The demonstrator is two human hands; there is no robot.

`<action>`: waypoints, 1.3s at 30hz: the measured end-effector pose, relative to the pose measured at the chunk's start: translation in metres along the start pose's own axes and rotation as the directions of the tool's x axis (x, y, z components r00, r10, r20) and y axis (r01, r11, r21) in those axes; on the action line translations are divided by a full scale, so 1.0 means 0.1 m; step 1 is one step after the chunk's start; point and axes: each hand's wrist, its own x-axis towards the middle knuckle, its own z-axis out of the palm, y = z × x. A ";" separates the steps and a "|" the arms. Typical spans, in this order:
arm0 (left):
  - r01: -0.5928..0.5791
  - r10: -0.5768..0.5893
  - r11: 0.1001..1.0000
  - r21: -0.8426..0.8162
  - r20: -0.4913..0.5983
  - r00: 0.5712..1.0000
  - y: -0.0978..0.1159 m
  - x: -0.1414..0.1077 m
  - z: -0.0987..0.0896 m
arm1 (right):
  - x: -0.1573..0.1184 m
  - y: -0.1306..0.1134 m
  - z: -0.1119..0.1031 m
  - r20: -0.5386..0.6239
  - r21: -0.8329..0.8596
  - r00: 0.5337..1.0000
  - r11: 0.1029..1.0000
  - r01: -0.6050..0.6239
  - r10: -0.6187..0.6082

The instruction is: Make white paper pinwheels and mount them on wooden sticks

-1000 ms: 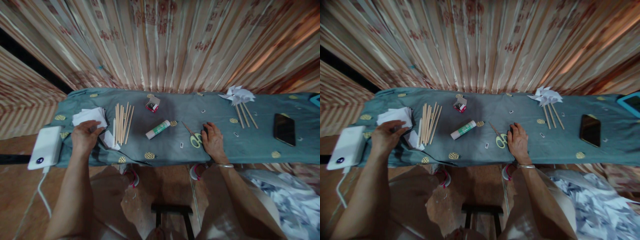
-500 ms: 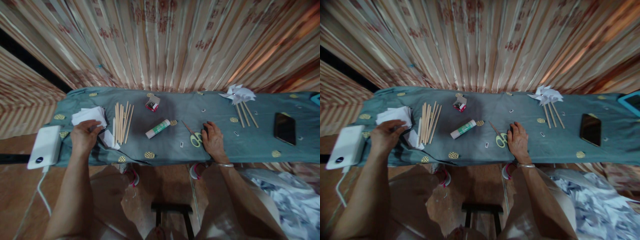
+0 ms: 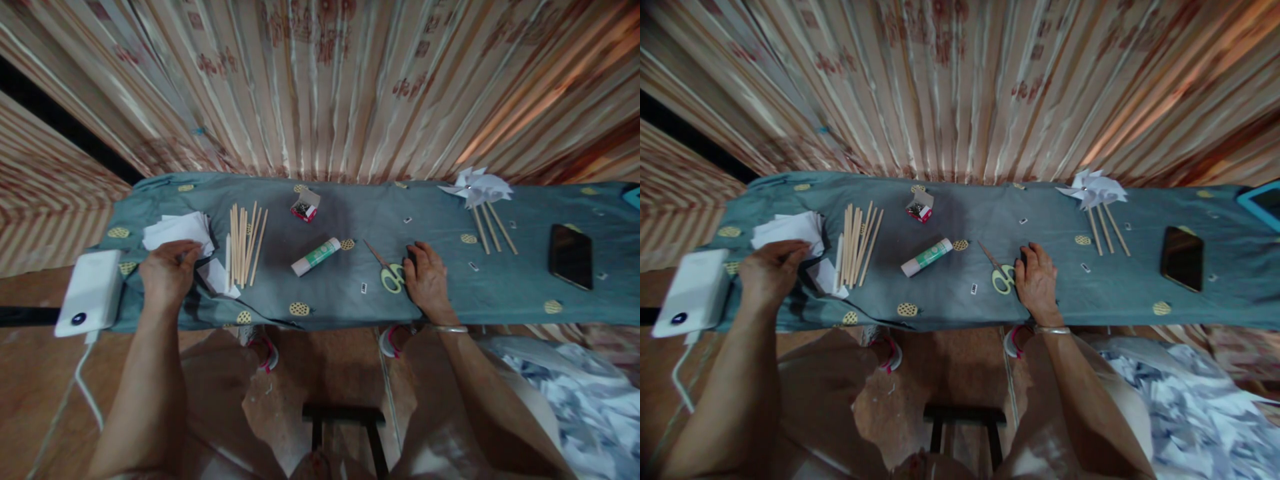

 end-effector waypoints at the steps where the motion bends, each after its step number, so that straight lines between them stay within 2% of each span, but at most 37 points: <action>1: 0.008 -0.008 1.000 0.006 0.000 1.000 0.01 0.00 -0.01 | 0.00 0.00 0.00 -0.002 0.001 1.000 1.000 0.000 0.000; 10: 0.157 -0.159 0.981 0.115 0.007 0.987 0.16 0.00 -0.01 | 0.00 -0.02 0.00 0.002 -0.019 1.000 1.000 -0.017 0.017; 15: 0.093 -0.090 0.986 0.136 -0.027 0.996 0.14 -0.01 0.02 | 0.00 -0.02 -0.01 0.001 -0.015 1.000 1.000 -0.006 0.006; 19: 0.171 -0.166 0.973 0.154 -0.048 0.985 0.15 -0.01 0.01 | 0.01 -0.03 -0.02 0.007 -0.015 1.000 1.000 -0.010 0.010; 23: 0.205 -0.198 0.971 0.120 -0.070 0.978 0.20 -0.02 -0.02 | 0.01 -0.02 -0.01 0.007 -0.009 1.000 1.000 -0.006 0.006; 30: 0.276 -0.274 0.959 0.060 -0.046 0.961 0.25 -0.01 -0.04 | 0.00 -0.01 0.00 -0.017 -0.011 1.000 1.000 0.010 -0.010; 35: 0.254 -0.260 0.965 -0.066 -0.097 0.961 0.22 -0.01 -0.03 | 0.00 0.00 0.00 -0.029 -0.011 0.999 1.000 0.020 -0.020; 39: 0.195 -0.209 0.976 -0.096 -0.169 0.963 0.20 -0.01 -0.01 | 0.00 0.00 0.02 -0.026 -0.010 1.000 1.000 0.012 -0.012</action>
